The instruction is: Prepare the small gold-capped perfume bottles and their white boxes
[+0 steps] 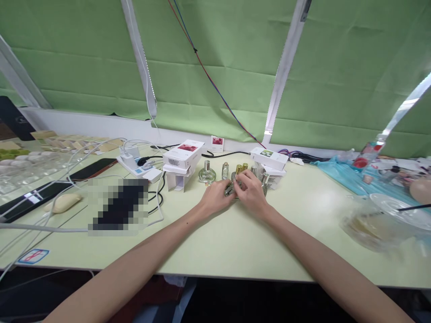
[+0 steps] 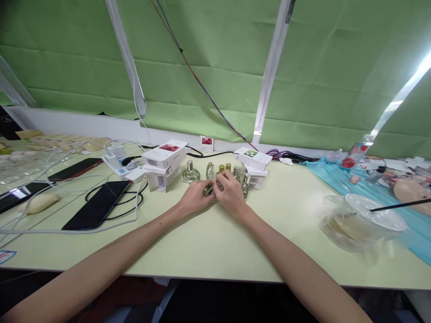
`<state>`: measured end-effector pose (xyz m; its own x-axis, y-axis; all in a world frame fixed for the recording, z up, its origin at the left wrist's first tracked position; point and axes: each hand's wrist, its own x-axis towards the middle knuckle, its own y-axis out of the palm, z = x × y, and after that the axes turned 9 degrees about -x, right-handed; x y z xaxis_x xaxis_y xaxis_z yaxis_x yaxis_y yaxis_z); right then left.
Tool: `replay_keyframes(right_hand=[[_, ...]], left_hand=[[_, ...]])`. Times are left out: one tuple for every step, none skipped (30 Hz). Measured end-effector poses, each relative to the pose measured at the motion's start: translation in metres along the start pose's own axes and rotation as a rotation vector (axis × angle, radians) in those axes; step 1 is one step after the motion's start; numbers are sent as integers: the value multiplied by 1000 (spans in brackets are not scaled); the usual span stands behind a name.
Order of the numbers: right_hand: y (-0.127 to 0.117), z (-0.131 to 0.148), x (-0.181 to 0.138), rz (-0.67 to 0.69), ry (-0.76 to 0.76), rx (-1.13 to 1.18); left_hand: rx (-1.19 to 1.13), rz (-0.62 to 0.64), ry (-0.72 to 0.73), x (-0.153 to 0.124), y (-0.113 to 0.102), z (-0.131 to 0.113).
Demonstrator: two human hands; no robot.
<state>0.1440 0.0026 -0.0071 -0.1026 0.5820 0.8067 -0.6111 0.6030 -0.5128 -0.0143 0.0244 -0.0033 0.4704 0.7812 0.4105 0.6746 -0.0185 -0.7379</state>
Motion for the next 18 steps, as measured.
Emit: replay_keyframes(right_hand=[[0,0,0,0,9,4],[0,0,0,-3,19,7],[0,0,1,-8,26,9],[0,1,1,-16,29,13],[0,1,1,-24,29,17],[0,1,1,-30,26,22],[0,1,1,-34,22,25],[0,1,1,-37,20,26],[0,1,1,-37,20,25],[0,1,1,-38,23,24],[0,1,1,-39,27,24],[0,1,1,-39,31,23],[0,1,1,-42,32,22],[0,1,1,-42,29,20],[0,1,1,-43,24,19],[0,1,1,-45,18,17],[0,1,1,-47,14,17],[0,1,1,-48,13,18]], left_hand=[[-1,0,-1,0,0,0],[-3,-1,-2,0,0,-1],[-5,-1,-3,0,0,-1],[-8,-1,-3,0,-1,-1],[-10,0,-4,0,-1,-2],[-13,1,-5,0,-1,-2],[-15,4,-6,-1,-1,-2],[-17,5,-7,-1,-2,-3],[-19,5,-10,-1,-2,-3],[-21,5,-13,-1,-2,-3],[-24,3,-15,-1,-2,-3],[-25,1,-17,-1,-2,-3],[-28,0,-21,-1,-2,-3],[-30,-1,-26,-1,-2,-3],[-31,-1,-28,-1,-2,-2],[-31,-2,-28,-1,-2,-2],[-31,-2,-24,0,-1,-1],[-31,-3,-19,0,-1,-1]])
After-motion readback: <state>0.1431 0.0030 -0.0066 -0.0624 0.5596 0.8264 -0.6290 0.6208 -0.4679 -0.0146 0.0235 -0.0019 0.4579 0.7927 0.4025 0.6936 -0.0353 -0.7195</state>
